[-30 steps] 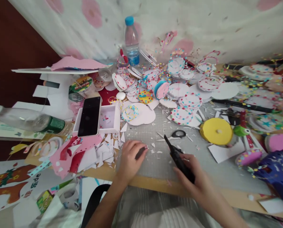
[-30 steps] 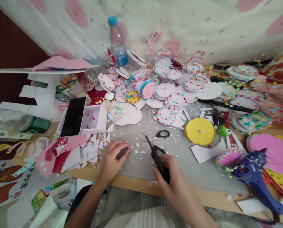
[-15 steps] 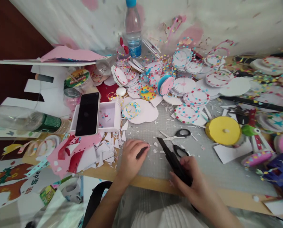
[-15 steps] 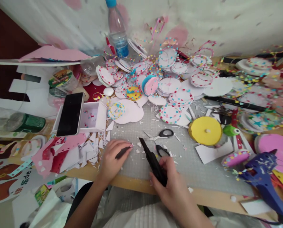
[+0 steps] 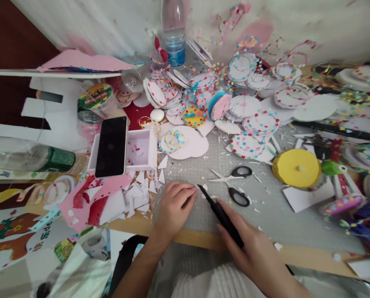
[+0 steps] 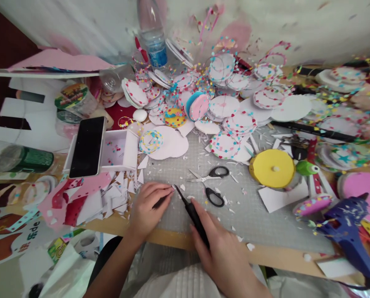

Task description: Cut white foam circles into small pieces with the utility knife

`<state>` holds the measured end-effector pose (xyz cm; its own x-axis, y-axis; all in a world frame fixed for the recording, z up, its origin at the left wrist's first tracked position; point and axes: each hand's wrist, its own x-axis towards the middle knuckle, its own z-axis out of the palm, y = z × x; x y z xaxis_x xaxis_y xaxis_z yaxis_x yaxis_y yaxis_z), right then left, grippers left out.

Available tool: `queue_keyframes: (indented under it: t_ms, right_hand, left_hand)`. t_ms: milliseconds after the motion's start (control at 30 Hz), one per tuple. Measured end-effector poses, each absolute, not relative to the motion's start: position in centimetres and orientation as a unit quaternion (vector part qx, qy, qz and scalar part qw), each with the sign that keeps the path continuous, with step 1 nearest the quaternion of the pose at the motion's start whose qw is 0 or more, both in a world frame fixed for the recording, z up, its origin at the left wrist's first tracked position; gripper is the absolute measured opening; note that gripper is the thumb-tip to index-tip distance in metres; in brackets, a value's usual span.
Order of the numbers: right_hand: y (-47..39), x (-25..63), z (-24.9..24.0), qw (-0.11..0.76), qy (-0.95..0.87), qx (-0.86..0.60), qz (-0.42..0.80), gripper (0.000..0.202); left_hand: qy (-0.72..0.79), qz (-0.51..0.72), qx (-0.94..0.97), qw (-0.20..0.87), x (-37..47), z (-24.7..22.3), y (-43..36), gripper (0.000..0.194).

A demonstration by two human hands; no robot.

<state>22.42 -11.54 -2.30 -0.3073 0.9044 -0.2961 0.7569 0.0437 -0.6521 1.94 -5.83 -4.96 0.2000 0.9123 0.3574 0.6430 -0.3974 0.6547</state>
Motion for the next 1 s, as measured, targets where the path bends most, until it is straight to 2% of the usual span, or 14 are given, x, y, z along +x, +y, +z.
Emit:
queue_keyframes:
  t_ms: [1000]
  right_hand:
    - [-10.3, 22.3, -2.3, 0.079, -0.728, -0.558, 0.39, 0.053]
  left_hand:
    - [0.509, 0.39, 0.748, 0.171, 2.0, -5.4, -6.0, 0.018]
